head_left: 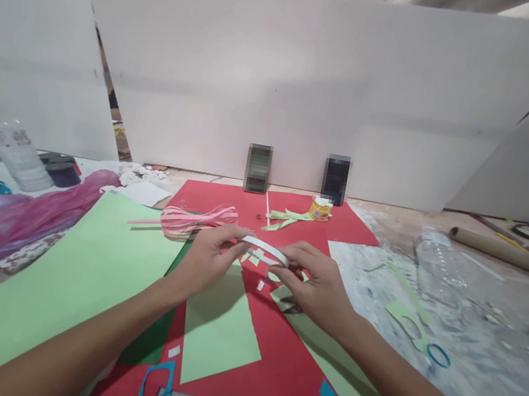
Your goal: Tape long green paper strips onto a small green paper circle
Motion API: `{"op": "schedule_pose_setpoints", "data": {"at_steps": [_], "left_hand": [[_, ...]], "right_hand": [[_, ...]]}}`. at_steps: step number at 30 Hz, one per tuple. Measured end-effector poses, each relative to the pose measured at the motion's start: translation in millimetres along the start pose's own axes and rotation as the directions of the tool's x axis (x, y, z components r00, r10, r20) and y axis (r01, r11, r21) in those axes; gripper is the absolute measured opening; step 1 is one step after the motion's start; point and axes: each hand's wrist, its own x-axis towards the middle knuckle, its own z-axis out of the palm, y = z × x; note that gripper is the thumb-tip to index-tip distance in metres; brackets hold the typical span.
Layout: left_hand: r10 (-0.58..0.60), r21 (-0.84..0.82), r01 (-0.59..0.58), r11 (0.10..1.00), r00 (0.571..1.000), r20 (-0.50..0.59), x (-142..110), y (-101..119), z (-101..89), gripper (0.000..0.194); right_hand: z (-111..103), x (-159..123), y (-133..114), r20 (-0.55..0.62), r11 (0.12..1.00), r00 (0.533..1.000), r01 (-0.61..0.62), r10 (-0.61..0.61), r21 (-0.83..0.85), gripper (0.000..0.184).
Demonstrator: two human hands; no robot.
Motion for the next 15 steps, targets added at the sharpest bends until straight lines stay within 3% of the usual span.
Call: {"op": "schedule_pose_setpoints", "data": {"at_steps": [2, 4, 6, 9, 12, 15], "left_hand": [[-0.086, -0.118, 0.088, 0.989, 0.996, 0.024, 1.0, -3.4, -0.1, 0.019], [-0.089, -0.116, 0.094, 0.989, 0.995, 0.051, 1.5, -6.6, 0.2, 0.022], [-0.006, 0.019, 0.005, 1.000, 0.999, 0.035, 0.8, -7.5, 1.1, 0.024], [0.231, 0.238, -0.236, 0.942, 0.972, 0.049, -2.0, -4.9, 3.2, 0.026], [0.385, 0.293, -0.394, 0.871, 0.919, 0.090, -4.3, -0.7, 4.0, 0.021], [0.441, 0.295, -0.447, 0.844, 0.893, 0.091, -4.5, 3.2, 3.5, 0.022]], "right_hand": [[0.2, 0.9, 1.7, -0.016, 0.999, 1.000, -0.024, 0.025, 0.035, 0.011], [0.1, 1.0, 3.9, -0.027, 0.999, 0.999, -0.034, 0.035, 0.040, 0.013], [-0.3, -0.1, 5.0, -0.025, 1.000, 1.000, -0.004, 0.004, 0.011, 0.015], [-0.5, -3.2, 3.8, 0.011, 0.996, 0.997, 0.082, -0.082, -0.029, 0.017], [0.0, -5.7, 2.3, 0.030, 0.991, 0.991, 0.131, -0.130, -0.035, 0.021], [0.6, -6.5, 3.1, 0.023, 0.986, 0.988, 0.156, -0.155, -0.064, 0.021]]}}
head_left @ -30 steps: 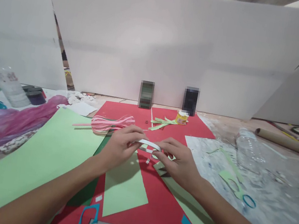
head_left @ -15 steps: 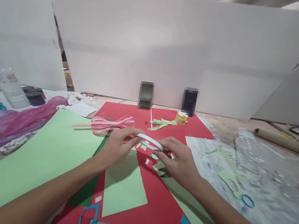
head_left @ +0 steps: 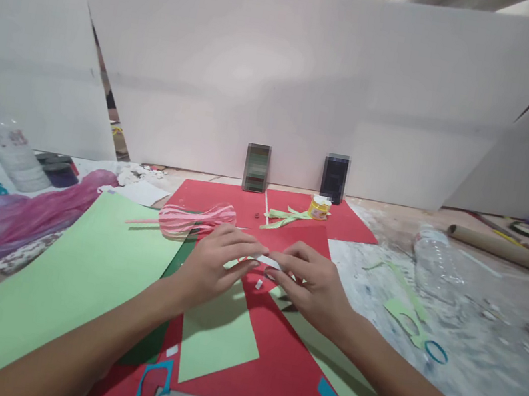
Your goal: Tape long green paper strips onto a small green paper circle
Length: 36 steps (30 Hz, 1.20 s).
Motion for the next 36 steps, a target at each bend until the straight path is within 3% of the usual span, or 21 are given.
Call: {"op": "schedule_pose_setpoints", "data": {"at_steps": [8, 15, 22, 25, 30, 33, 36], "left_hand": [[0.075, 0.004, -0.074, 0.997, 0.996, -0.038, 4.7, 5.7, -1.3, 0.009], [-0.066, -0.114, 0.075, 0.991, 0.994, 0.083, 1.7, 3.2, -3.4, 0.012], [-0.122, -0.123, 0.133, 0.983, 0.988, 0.090, 1.7, 7.1, -4.9, 0.015], [-0.049, -0.079, 0.054, 0.995, 0.997, 0.061, -0.5, 7.4, -3.7, 0.018], [0.014, 0.060, -0.013, 0.998, 1.000, -0.028, -3.6, 4.8, -2.0, 0.015], [-0.002, 0.082, 0.004, 0.997, 1.000, -0.016, -3.2, 2.6, -4.1, 0.014], [-0.072, 0.079, 0.068, 0.995, 0.996, 0.045, -2.9, 0.5, -5.9, 0.012]], "right_hand": [[-1.2, -1.9, -0.8, 0.056, 0.969, 0.997, 0.063, -0.051, -0.238, 0.025], [-1.4, -5.4, -1.8, 0.121, 0.889, 0.987, 0.151, -0.108, -0.432, 0.026], [2.0, -5.4, -9.1, 0.082, 0.842, 0.983, 0.184, -0.165, -0.507, 0.025], [4.5, -4.6, -12.6, 0.050, 0.895, 0.995, 0.102, -0.090, -0.433, 0.025], [10.9, -1.3, -20.3, 0.026, 0.971, 0.984, -0.168, 0.175, -0.168, 0.021], [16.6, -0.8, -29.5, 0.087, 0.944, 0.940, -0.329, 0.330, -0.022, 0.019], [18.3, -0.6, -37.7, 0.258, 0.871, 0.864, -0.474, 0.433, 0.127, 0.019]]}}
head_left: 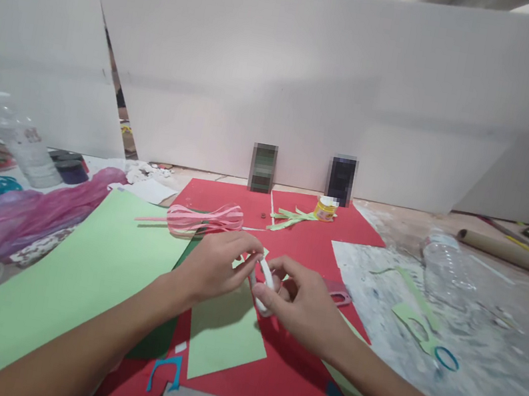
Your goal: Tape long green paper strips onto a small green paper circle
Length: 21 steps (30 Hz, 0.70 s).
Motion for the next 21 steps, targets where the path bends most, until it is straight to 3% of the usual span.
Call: {"op": "schedule_pose_setpoints", "data": {"at_steps": [2, 5, 8, 10, 16, 21], "left_hand": [[-0.059, -0.004, 0.060, 0.998, 0.997, 0.053, -0.2, -1.5, 0.0, 0.011], [-0.134, -0.015, 0.137, 0.990, 0.984, 0.115, -0.1, -3.9, 0.2, 0.010], [-0.184, -0.016, 0.188, 0.982, 0.973, 0.137, 0.8, -5.6, -1.3, 0.011], [-0.189, -0.021, 0.194, 0.981, 0.972, 0.142, 1.6, -6.0, -3.1, 0.011], [-0.211, -0.041, 0.221, 0.974, 0.962, 0.171, 2.3, -6.8, -7.4, 0.012], [-0.286, -0.069, 0.307, 0.949, 0.934, 0.215, 3.8, -8.8, -11.5, 0.014]], "right_hand": [[-6.8, 0.8, -1.6, 0.089, 1.000, 0.996, -0.015, 0.014, 0.013, 0.020], [-35.0, 7.8, 6.1, 0.116, 0.991, 0.992, 0.059, -0.045, -0.117, 0.034], [-70.0, 14.3, 26.5, 0.205, 0.935, 0.978, 0.098, -0.028, -0.340, 0.018], [-84.0, 14.3, 42.0, 0.280, 0.886, 0.959, 0.101, 0.034, -0.453, 0.020], [-81.4, 6.7, 58.6, 0.397, 0.817, 0.906, 0.116, 0.146, -0.565, 0.009], [-85.2, 7.7, 37.2, 0.404, 0.897, 0.892, -0.002, 0.200, -0.441, 0.022]]}}
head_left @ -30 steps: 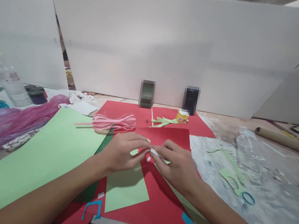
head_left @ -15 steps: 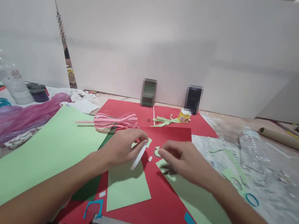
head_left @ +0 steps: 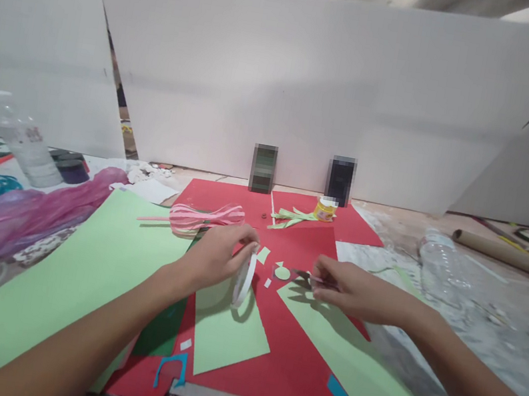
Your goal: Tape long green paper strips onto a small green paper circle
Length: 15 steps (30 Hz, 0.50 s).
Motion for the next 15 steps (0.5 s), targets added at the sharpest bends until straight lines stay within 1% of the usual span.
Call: {"op": "schedule_pose_setpoints", "data": {"at_steps": [3, 7, 11, 15], "left_hand": [[-0.005, -0.029, 0.006, 1.000, 1.000, 0.024, 0.4, 1.5, -2.4, 0.014], [-0.004, -0.030, 0.004, 1.000, 1.000, 0.002, 0.0, 3.9, -4.5, 0.014], [0.019, -0.042, -0.020, 0.999, 1.000, -0.021, -1.1, 3.2, -4.8, 0.011], [0.056, -0.074, -0.057, 0.996, 0.998, -0.022, -1.6, 2.4, -2.8, 0.011]], "right_hand": [[-4.7, 1.0, -17.8, -0.020, 0.991, 0.999, 0.050, -0.048, 0.127, 0.027], [0.3, 10.3, -38.4, -0.090, 0.977, 0.992, 0.105, -0.090, 0.187, 0.030], [7.9, 18.5, -46.2, -0.202, 0.973, 0.976, 0.120, -0.080, 0.199, 0.026], [14.4, 19.7, -47.9, -0.294, 0.982, 0.951, 0.137, -0.094, 0.129, 0.022]]}}
